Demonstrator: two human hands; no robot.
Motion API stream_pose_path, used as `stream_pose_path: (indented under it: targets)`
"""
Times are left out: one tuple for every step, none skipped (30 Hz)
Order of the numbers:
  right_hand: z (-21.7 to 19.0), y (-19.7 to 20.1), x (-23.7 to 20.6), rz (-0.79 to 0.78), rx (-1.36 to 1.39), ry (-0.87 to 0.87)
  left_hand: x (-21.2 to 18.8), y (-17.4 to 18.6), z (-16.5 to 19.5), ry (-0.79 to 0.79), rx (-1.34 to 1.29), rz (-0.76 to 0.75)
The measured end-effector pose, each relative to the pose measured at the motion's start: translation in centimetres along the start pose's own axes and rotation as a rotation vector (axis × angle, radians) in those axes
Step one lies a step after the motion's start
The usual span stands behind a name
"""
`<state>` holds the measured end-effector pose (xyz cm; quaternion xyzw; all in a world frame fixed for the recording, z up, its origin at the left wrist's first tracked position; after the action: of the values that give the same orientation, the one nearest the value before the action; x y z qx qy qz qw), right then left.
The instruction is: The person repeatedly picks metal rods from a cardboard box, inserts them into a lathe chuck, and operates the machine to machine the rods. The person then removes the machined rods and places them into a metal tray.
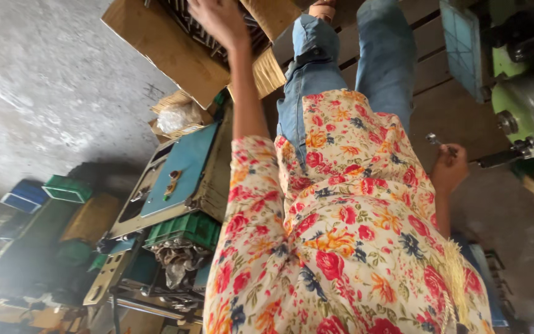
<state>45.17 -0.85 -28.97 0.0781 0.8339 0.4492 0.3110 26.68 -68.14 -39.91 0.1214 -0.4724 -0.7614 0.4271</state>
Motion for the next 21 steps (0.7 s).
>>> stream_pose_path:
  targets:
    - [-0.4, 0.0, 0.3, -0.009, 0.006, 0.026, 0.4, -0.2, -0.8, -0.047, 0.055, -0.115]
    - [-0.7, 0.0, 0.5, -0.02, 0.014, 0.05, 0.2, -0.4, -1.5, -0.095, 0.111, -0.232]
    - [-0.9, 0.1, 0.7, -0.022, -0.01, 0.048, -0.5, -1.1, -2.1, -0.142, 0.166, -0.351]
    - [-1.0, 0.1, 1.0, -0.025, -0.036, 0.045, -1.1, -1.4, -2.6, -0.131, 0.13, -0.377]
    - [-1.2, 0.2, 1.2, -0.03, -0.059, 0.044, -2.0, -1.9, -3.0, -0.121, 0.094, -0.4]
    - [-1.3, 0.3, 1.4, -0.031, -0.083, 0.039, -2.8, -2.5, -3.3, -0.114, 0.057, -0.419]
    - [-1.4, 0.4, 1.6, -0.03, -0.104, 0.034, -3.4, -3.1, -3.9, -0.063, 0.145, -0.418]
    - [-1.4, 0.5, 1.8, -0.028, -0.124, 0.029, -3.9, -3.6, -4.5, -0.011, 0.231, -0.418]
    - [-1.6, 0.5, 2.0, -0.03, -0.119, 0.049, -4.4, -4.0, -5.0, 0.042, 0.317, -0.418]
    - [-1.8, 0.5, 2.2, -0.033, -0.115, 0.068, -4.7, -4.2, -4.6, 0.008, 0.341, -0.389]
    - [-1.9, 0.4, 2.4, -0.035, -0.107, 0.086, -4.8, -4.0, -4.1, -0.029, 0.365, -0.359]
    - [-2.2, 0.4, 2.6, -0.024, -0.074, 0.125, -4.8, -3.7, -3.7, -0.069, 0.391, -0.328]
    - [-2.5, 0.5, 2.9, -0.011, -0.037, 0.165, -5.0, -3.6, -3.9, -0.016, 0.293, -0.362]
    - [-3.2, 0.5, 3.1, 0.005, 0.003, 0.207, -5.3, -3.4, -4.1, 0.033, 0.194, -0.393]
    - [-3.2, 0.2, 3.6, 0.0, -0.062, 0.177, -5.6, -3.1, -4.1, 0.077, 0.089, -0.418]
    - [-3.3, -0.2, 4.1, 0.002, -0.122, 0.146, -5.3, -2.1, -3.4, 0.088, -0.055, -0.34]
    - [-3.6, -0.5, 4.6, 0.006, -0.181, 0.112, -5.2, -1.2, -2.6, 0.096, -0.203, -0.266]
    - [-5.3, -0.9, 5.1, 0.007, -0.166, 0.205, -4.9, -0.5, -1.6, 0.106, -0.351, -0.197]
    - [-7.4, -1.4, 5.4, 0.005, -0.155, 0.295, -5.1, -1.3, -0.3, 0.143, -0.356, -0.3]
    - [-9.7, -1.9, 5.7, 0.004, -0.144, 0.387, -5.6, -2.4, 1.4, 0.179, -0.358, -0.403]
    - [-12.4, -2.3, 6.0, 0.018, -0.152, 0.463, -6.1, -3.3, 3.6, 0.21, -0.36, -0.502]
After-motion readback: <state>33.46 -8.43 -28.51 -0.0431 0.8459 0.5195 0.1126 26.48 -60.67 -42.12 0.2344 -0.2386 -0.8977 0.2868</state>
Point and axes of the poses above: each hand's wrist, its own x-axis towards the middle knuckle, its own y-axis out of the back of the hand, z = x × y, the point moved 8 cm from there along x, towards the middle knuckle, and after that the axes turned 4 degrees about -y, right-handed, at the moved point
